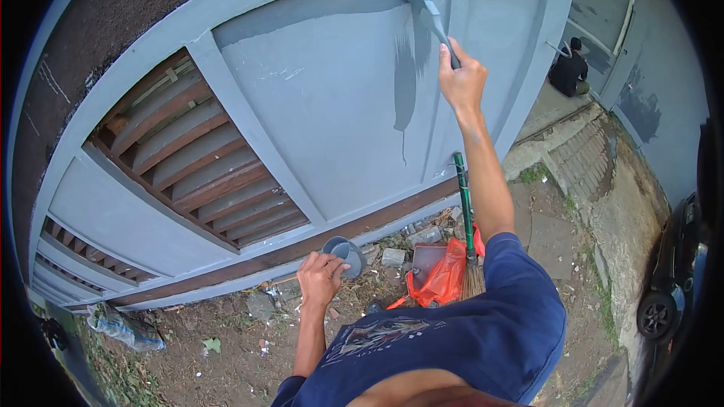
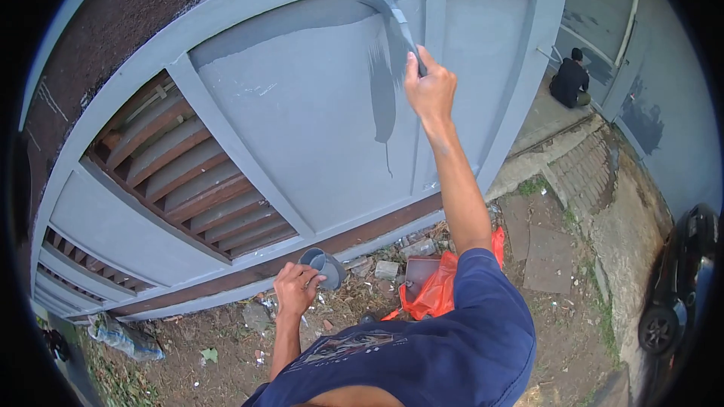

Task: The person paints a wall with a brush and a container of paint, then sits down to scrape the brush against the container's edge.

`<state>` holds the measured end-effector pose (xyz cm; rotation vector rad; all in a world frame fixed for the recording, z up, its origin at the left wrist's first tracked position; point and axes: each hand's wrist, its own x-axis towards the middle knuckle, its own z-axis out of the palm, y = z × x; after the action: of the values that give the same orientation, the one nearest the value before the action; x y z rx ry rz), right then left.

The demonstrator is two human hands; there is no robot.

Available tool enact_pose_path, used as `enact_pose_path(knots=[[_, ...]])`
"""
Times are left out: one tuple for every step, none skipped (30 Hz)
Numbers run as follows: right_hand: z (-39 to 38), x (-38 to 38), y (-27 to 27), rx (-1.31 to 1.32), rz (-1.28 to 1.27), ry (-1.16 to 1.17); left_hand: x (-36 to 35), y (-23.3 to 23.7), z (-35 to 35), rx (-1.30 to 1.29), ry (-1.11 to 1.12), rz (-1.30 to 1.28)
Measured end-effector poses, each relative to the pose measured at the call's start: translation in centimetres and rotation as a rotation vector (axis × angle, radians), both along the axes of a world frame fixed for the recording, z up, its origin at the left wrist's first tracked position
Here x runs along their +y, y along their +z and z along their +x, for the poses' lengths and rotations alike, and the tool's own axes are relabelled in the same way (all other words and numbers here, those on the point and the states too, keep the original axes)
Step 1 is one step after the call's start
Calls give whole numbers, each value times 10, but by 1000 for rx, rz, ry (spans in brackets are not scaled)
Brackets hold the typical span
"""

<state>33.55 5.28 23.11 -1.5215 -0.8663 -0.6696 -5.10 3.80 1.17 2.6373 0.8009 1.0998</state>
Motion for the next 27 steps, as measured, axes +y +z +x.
enact_pose_path(knots=[[19, -6, 3, -6, -1, 4, -1, 1, 4, -5, -7, 2], [37, -10, 4, -21, 8, -97, -2, 2, 8, -10, -2, 1], [43, -12, 8, -37, 18, -199, -3, 3, 12, -7, -7, -6], [45, -11, 9, -42, 17, -195, -3, 5, 17, -2, -12, -13], [44, -10, 6, -60, 8, -203, -4, 7, 22, -3, -10, -16], [38, -11, 3, -76, -4, -211, -6, 11, 27, 0, -21, 1], [28, -9, -1, -69, -17, -177, -8, 13, 31, 2, -33, 17], [14, -6, -6, -62, -31, -143, -10, 12, 36, 1, -33, 10], [0, 1, -14, -65, -56, -91, -12, 11, 40, 1, -32, 11], [-16, 10, -21, -68, -79, -38, -14, 10, 43, 0, -29, 14], [-34, 17, -26, -85, -63, 28, -18, 10, 45, 2, -26, 11], [-49, 23, -29, -102, -43, 96, -21, 11, 48, -7, -23, 8], [-59, 27, -30, -101, -39, 102, -22, 12, 50, -18, -20, 9], [-67, 29, -30, -79, -21, 182, -23, 13, 51, -17, -15, 14], [-68, 30, -30, -58, -3, 259, -24, 13, 53, -31, -16, 9], [-62, 27, -28, -58, 1, 256, -25, 12, 53, -44, -21, 4], [-51, 21, -27, -6, -6, 282, -25, 11, 54, -44, -26, 6], [-38, 14, -26, 44, -15, 307, -25, 11, 55, -36, -29, 8], [-20, 10, -25, 64, 6, 252, -25, 10, 57, -28, -31, 7], [-1, 6, -23, 84, 23, 198, -25, 8, 59, -30, -34, 2], [15, 0, -18, 81, 28, 131, -25, 7, 60, -19, -40, 4], [28, -4, -11, 79, 35, 66, -25, 6, 61, -7, -44, 8], [40, -9, -5, 80, 31, 68, -26, 6, 61, -6, -41, 5], [50, -13, 1, 72, 51, -10, -26, 7, 62, -10, -42, 12], [54, -14, 4, 62, 72, -89, -26, 8, 63, -15, -43, 21], [53, -13, 3, 60, 73, -86, -26, 10, 64, -17, -40, 23], [48, -11, 1, 13, 67, -100, -27, 13, 65, -22, -42, 20]])
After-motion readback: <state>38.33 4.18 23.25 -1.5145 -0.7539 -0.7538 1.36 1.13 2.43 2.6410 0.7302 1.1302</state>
